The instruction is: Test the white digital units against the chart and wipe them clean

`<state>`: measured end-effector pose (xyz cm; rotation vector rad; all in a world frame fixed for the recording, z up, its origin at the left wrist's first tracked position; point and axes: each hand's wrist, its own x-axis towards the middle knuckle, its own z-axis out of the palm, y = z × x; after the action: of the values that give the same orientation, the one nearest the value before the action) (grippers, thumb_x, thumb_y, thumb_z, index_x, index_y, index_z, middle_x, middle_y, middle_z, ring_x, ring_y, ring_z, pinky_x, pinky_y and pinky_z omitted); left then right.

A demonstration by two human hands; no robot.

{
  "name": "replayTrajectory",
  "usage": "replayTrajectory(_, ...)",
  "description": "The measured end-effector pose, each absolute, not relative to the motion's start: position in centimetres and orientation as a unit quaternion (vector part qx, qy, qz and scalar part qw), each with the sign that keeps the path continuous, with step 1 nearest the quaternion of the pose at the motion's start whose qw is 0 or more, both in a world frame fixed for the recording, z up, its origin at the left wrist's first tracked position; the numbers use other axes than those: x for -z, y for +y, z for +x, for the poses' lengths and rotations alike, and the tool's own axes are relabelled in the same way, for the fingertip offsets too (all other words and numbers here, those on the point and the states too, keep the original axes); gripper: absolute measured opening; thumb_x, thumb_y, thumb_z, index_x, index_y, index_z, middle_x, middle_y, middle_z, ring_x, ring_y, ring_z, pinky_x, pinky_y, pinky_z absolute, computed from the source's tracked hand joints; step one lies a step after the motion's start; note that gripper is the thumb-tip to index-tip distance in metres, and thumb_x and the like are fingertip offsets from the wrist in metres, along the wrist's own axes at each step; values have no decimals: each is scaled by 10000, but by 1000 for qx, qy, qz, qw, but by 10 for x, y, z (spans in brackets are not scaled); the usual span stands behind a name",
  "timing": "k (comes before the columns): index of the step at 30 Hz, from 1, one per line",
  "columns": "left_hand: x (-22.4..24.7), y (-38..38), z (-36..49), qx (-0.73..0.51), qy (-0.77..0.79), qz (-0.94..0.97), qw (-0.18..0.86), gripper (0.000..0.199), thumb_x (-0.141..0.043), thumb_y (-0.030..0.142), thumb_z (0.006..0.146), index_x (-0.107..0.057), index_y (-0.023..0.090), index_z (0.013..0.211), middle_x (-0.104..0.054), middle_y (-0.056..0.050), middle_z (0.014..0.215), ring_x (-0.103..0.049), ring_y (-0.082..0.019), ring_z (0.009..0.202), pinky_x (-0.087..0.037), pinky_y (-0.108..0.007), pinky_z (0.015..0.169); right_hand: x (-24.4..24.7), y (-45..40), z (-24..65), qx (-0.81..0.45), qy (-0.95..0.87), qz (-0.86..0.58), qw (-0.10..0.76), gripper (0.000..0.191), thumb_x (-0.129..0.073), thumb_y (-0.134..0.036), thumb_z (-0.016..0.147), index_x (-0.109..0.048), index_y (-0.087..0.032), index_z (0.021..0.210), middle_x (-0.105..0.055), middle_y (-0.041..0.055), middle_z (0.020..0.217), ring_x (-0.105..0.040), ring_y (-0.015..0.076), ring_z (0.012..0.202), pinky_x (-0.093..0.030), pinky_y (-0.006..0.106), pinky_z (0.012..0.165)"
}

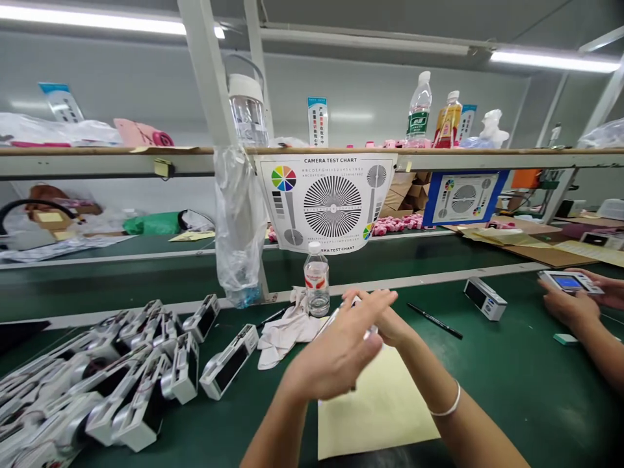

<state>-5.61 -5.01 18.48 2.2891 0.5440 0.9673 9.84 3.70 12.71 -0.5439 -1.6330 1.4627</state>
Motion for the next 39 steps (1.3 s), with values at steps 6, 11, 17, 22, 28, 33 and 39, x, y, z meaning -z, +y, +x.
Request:
replayTrajectory(6, -192, -50, -73, -492, 261, 808, 190, 595, -336, 658, 858, -420, 315, 1336, -439, -44, 1414, -358, -298, 1333, -261, -508, 1123, -133, 30, 108, -587, -604, -231, 487, 342, -544, -459, 824, -431, -223, 1044, -518, -72, 600, -459, 66, 373, -382, 131, 269)
replayTrajectory(11, -190, -32, -94, -410, 379, 822, 114, 832, -644, 555, 735, -267, 244, 1409, -342, -155, 1460, -326, -366, 1341, -298, -596, 1072, -144, 11, 112, -549, -575, -221, 565, 362, -570, -463, 802, -405, -240, 1034, -509, -90, 613, -477, 64, 362, -434, 151, 264)
replayTrajectory(17, -187, -32, -80, -384, 355, 849, 75, 883, -763, 378, 646, -282, 221, 1369, -405, -173, 1397, -380, -361, 1304, -331, -580, 1063, -155, -14, 119, -496, -563, -202, 630, 285, -513, -423, 874, -405, -259, 1081, -530, -74, 687, -514, 58, 387, -469, 154, 300)
replayTrajectory(22, -189, -42, -75, -428, 310, 846, 67, 752, -690, 208, 645, -317, 209, 1297, -463, -159, 1294, -502, -329, 1175, -431, -541, 990, -159, -29, 131, -485, -622, -157, 594, 460, -626, -297, 805, -366, -305, 1185, -546, -29, 884, -588, 89, 618, -556, 177, 455)
replayTrajectory(28, -190, -51, -77, -449, 275, 849, 43, 762, -659, 171, 641, -291, 242, 1305, -398, -140, 1342, -407, -322, 1269, -368, -519, 1058, -166, -50, 131, -441, -653, -220, 575, 651, -636, -141, 731, -330, -352, 1266, -547, 2, 1020, -594, 103, 707, -597, 225, 580)
replayTrajectory(33, -192, -63, -76, -451, 266, 852, 4, 747, -643, 155, 640, -297, 248, 1295, -381, -128, 1348, -354, -313, 1304, -363, -502, 1064, -171, -64, 123, -433, -618, -241, 611, 623, -646, -111, 670, -402, -359, 1186, -553, -31, 913, -574, 85, 630, -585, 197, 513)
replayTrajectory(39, -191, -70, -73, -436, 281, 853, -47, 763, -614, 100, 657, -245, 244, 1310, -315, -145, 1400, -322, -291, 1332, -403, -465, 1039, -167, -69, 121, -413, -617, -230, 629, 589, -670, -102, 667, -410, -362, 1128, -534, -25, 912, -560, 86, 599, -571, 191, 480)
